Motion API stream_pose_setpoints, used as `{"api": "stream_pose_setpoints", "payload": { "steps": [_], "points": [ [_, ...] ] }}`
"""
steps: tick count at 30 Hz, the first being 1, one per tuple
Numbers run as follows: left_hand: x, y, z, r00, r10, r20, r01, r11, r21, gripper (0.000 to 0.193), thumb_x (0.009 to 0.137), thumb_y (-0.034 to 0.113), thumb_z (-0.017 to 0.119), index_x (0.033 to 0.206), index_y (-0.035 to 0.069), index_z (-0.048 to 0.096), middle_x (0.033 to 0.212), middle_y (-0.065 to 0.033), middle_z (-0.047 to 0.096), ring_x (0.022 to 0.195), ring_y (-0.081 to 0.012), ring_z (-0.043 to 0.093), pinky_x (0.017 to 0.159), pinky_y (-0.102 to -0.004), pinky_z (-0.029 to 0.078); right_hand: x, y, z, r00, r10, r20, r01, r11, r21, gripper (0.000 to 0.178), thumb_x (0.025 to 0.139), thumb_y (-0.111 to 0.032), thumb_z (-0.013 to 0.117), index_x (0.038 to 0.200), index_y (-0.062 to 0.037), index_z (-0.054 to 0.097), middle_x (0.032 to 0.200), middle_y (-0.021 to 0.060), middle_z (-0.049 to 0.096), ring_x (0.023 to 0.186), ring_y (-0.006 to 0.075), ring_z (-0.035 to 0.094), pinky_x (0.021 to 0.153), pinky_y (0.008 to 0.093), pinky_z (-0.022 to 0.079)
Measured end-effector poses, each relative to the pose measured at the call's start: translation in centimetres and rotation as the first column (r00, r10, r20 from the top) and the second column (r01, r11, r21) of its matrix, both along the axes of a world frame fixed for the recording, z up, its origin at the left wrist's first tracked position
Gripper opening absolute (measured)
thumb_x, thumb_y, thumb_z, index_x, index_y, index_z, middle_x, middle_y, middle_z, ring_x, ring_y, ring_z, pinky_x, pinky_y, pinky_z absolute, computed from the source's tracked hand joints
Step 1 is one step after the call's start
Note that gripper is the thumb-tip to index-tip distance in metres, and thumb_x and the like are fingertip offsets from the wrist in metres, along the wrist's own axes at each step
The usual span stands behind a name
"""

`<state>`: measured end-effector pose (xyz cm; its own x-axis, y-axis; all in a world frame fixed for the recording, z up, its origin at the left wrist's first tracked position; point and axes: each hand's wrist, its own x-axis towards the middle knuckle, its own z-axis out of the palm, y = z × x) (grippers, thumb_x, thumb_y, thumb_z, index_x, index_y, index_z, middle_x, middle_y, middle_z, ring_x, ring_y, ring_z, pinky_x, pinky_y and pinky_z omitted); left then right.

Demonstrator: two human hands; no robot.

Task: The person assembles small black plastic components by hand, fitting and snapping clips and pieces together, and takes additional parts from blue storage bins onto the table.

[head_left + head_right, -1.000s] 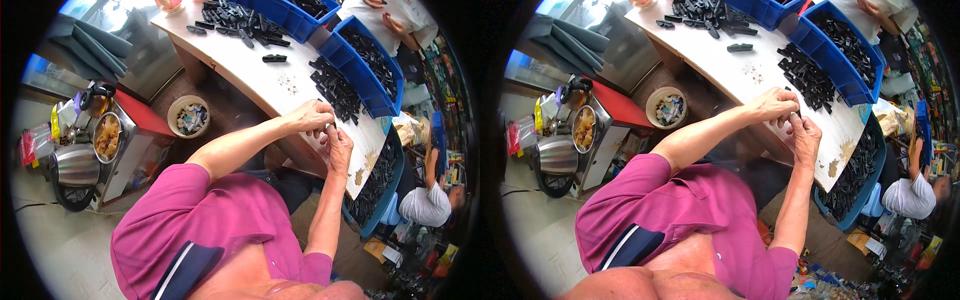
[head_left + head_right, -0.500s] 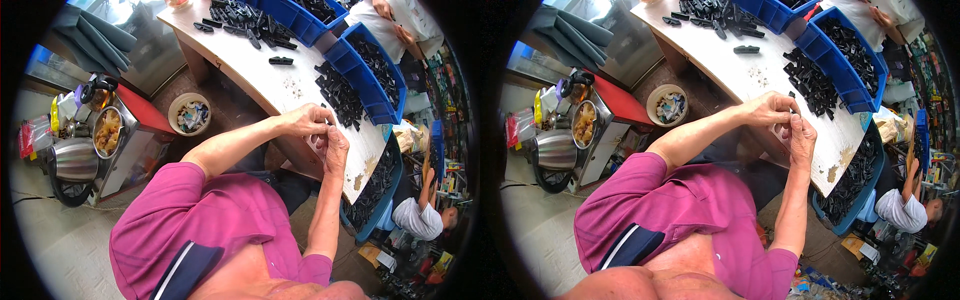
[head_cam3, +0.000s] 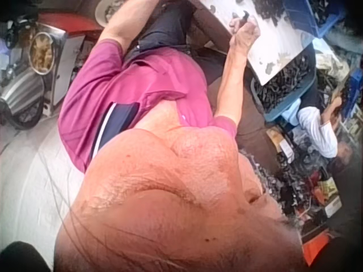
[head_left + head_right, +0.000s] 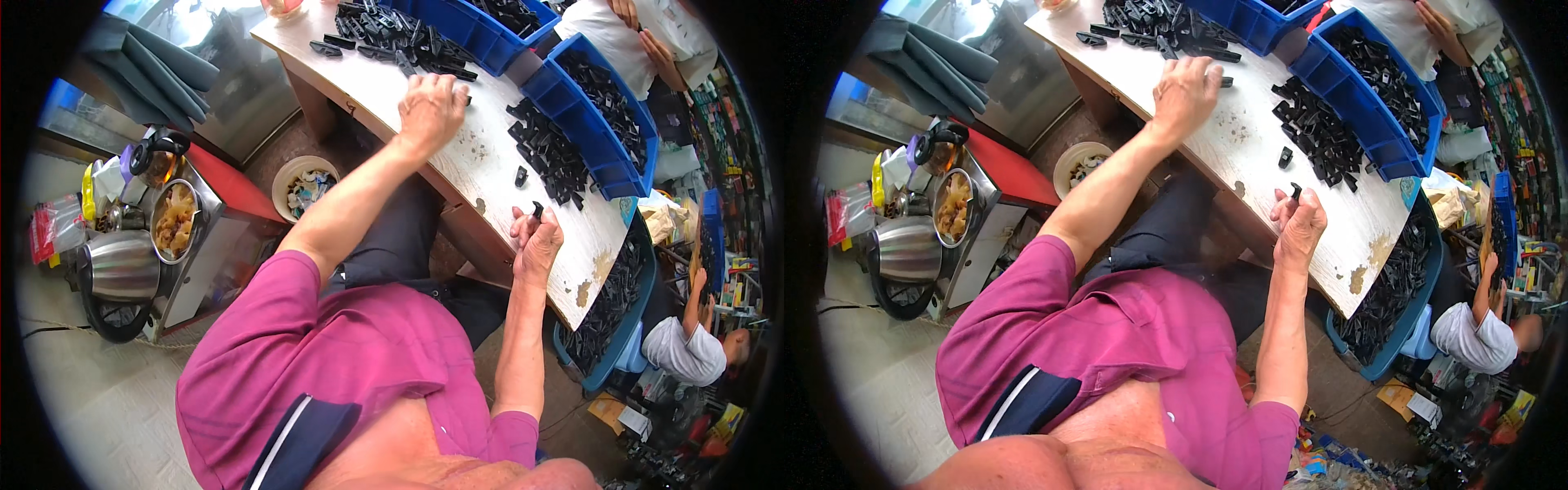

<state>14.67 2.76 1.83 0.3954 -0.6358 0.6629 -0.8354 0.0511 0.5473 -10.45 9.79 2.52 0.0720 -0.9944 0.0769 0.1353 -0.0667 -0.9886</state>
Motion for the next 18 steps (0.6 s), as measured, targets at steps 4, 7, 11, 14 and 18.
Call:
{"api": "stream_pose_setpoints", "payload": {
  "steps": [4, 7, 11, 14, 18],
  "points": [
    [1.4, -1.7, -1.9, 0.993, -0.021, 0.117, -0.015, 0.954, 0.299, 0.019, 0.085, 0.023, 0.062, 0.08, 0.006, 0.068, 0.086, -0.0146, 0.064, 0.088, -0.0345, 0.059, 0.078, -0.0441, 0.049, 0.0, -0.2, -0.2, 0.997, -0.063, 0.053, 0.062, 0.998, 0.014, 0.043, 0.098, -0.035, 0.05, 0.063, -0.0099, 0.045, 0.047, -0.0025, 0.036, 0.045, 0.0122, 0.044, 0.088, 0.0413, 0.053],
    [0.5, -0.9, -1.3, 0.995, -0.012, 0.103, -0.013, 0.97, 0.242, 0.014, 0.083, 0.021, 0.064, 0.081, 0.007, 0.066, 0.086, -0.0134, 0.065, 0.089, -0.0352, 0.059, 0.077, -0.0437, 0.049, -0.1, -0.2, -0.3, 0.994, -0.084, 0.072, 0.083, 0.996, 0.018, 0.042, 0.098, -0.034, 0.051, 0.064, -0.0095, 0.045, 0.047, -0.0024, 0.035, 0.045, 0.0122, 0.044, 0.088, 0.042, 0.053],
    [0.2, 0.8, -1.5, 0.969, -0.088, 0.23, 0.042, 0.98, 0.197, 0.014, 0.083, 0.02, 0.066, 0.089, 0.007, 0.066, 0.089, -0.0132, 0.067, 0.09, -0.0363, 0.06, 0.078, -0.0438, 0.05, 0.0, -0.4, -0.2, 0.991, -0.092, 0.092, 0.09, 0.996, 0.025, 0.041, 0.098, -0.034, 0.05, 0.065, -0.0092, 0.045, 0.048, -0.0025, 0.034, 0.045, 0.0121, 0.043, 0.087, 0.043, 0.053],
    [-0.1, 1.5, -1.1, 0.966, -0.239, 0.103, 0.209, 0.949, 0.237, 0.019, 0.084, 0.02, 0.067, 0.095, 0.005, 0.063, 0.095, -0.0153, 0.068, 0.096, -0.037, 0.061, 0.082, -0.0435, 0.05, 0.1, -0.5, -0.1, 0.989, -0.113, 0.092, 0.111, 0.993, 0.034, 0.04, 0.098, -0.034, 0.05, 0.067, -0.0089, 0.045, 0.048, -0.0028, 0.033, 0.046, 0.0122, 0.043, 0.086, 0.0433, 0.054],
    [-2.9, 4.1, -0.1, 0.768, -0.45, -0.455, 0.566, 0.81, 0.155, 0.024, 0.089, 0.023, 0.065, 0.1, 0.002, 0.062, 0.092, -0.0152, 0.067, 0.09, -0.0267, 0.063, 0.081, -0.0368, 0.05, -0.2, -0.7, -0.6, 0.982, -0.139, 0.131, 0.135, 0.99, 0.043, 0.039, 0.099, -0.034, 0.05, 0.069, -0.0084, 0.046, 0.05, -0.0028, 0.033, 0.047, 0.0126, 0.043, 0.08, 0.0422, 0.055]
  ]
}}
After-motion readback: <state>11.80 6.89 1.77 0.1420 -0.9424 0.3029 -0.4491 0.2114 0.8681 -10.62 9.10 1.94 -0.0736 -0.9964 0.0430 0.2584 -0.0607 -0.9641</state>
